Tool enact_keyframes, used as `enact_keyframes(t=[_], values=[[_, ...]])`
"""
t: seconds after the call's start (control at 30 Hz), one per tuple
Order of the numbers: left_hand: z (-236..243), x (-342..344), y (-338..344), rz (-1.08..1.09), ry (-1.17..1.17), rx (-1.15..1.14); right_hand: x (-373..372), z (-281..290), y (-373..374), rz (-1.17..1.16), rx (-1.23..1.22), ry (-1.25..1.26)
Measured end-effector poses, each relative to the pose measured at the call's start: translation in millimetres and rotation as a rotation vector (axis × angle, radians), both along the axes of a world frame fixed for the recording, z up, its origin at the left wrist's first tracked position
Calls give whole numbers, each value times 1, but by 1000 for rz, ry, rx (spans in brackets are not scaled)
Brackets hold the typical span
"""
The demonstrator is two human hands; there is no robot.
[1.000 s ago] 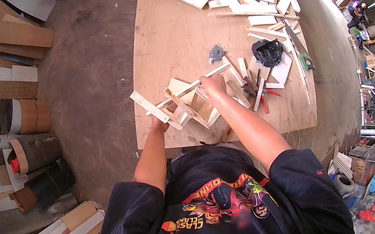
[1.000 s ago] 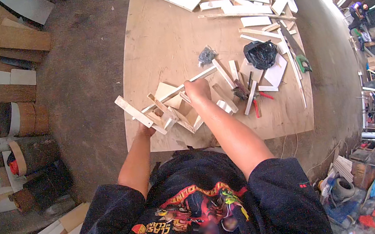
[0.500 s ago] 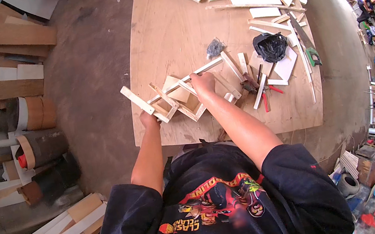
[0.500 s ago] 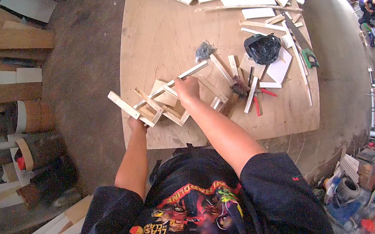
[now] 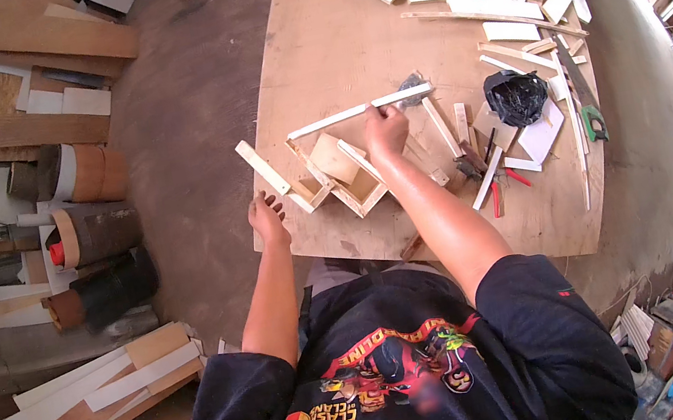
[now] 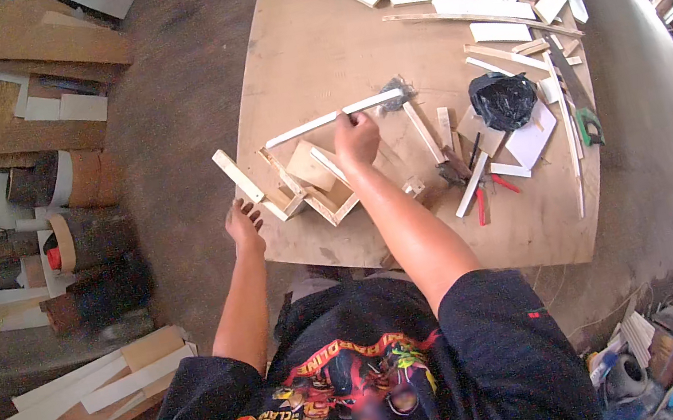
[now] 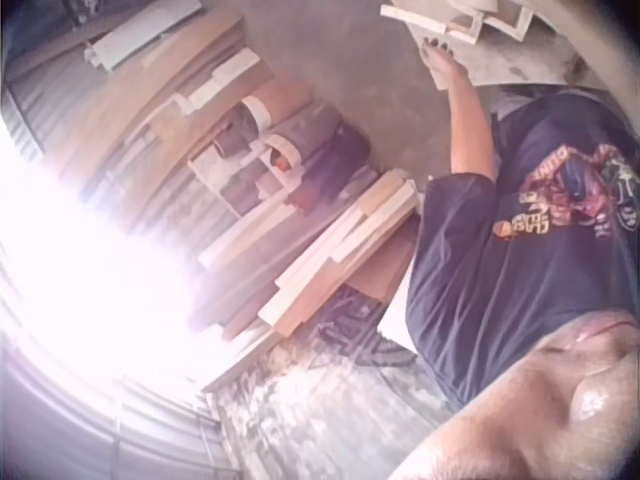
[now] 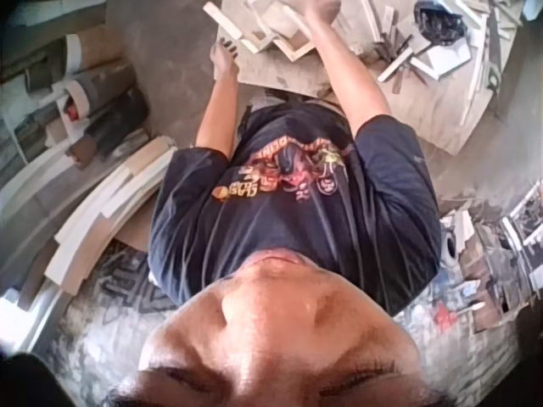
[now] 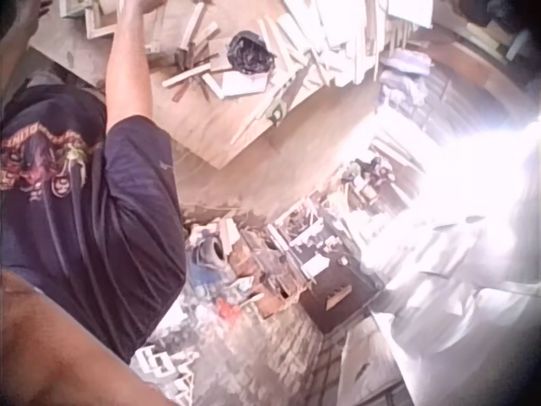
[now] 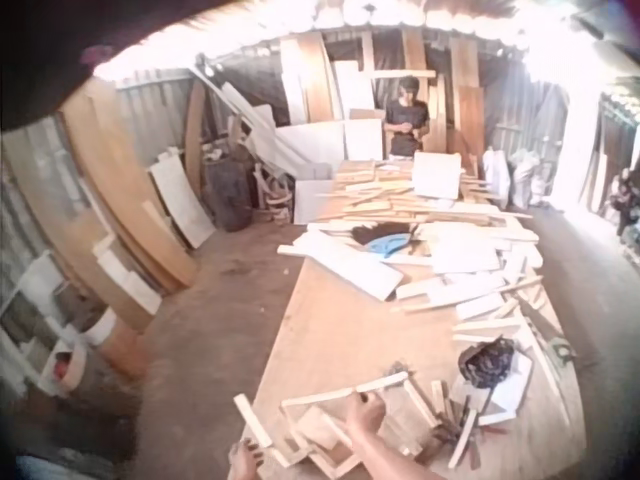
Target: The person marks a wooden strip with a pen, saws the strip to length using a hand saw, and then aligns it against a partially assembled wooden shelf structure to mark further cut points.
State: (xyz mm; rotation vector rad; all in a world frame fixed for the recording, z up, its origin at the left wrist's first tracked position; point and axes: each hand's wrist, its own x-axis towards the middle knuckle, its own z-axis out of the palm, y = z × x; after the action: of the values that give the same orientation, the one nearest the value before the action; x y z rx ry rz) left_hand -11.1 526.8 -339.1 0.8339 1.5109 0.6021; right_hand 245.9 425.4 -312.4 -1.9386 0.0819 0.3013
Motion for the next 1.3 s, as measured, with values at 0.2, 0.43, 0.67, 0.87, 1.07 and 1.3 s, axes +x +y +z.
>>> enact_keyframes(t=[0.2, 0.43, 0.67, 0.87, 1.07, 1.3], values=[[63, 13, 34, -37, -131, 294, 13, 43, -6, -157, 531, 268], [96, 72, 113, -468, -155, 269, 6, 70, -3, -131, 573, 562], [83, 83, 142, -596, -448, 223, 2, 62, -2, -174, 480, 579], [74, 77, 151, -754, -440, 320, -13, 72, 0, -157, 341, 566], [67, 78, 172, -672, -332, 296, 7, 58, -39, 108, -289, -588], [70, 88, 170, -713, -171, 210, 66, 4, -90, 453, 49, -13]])
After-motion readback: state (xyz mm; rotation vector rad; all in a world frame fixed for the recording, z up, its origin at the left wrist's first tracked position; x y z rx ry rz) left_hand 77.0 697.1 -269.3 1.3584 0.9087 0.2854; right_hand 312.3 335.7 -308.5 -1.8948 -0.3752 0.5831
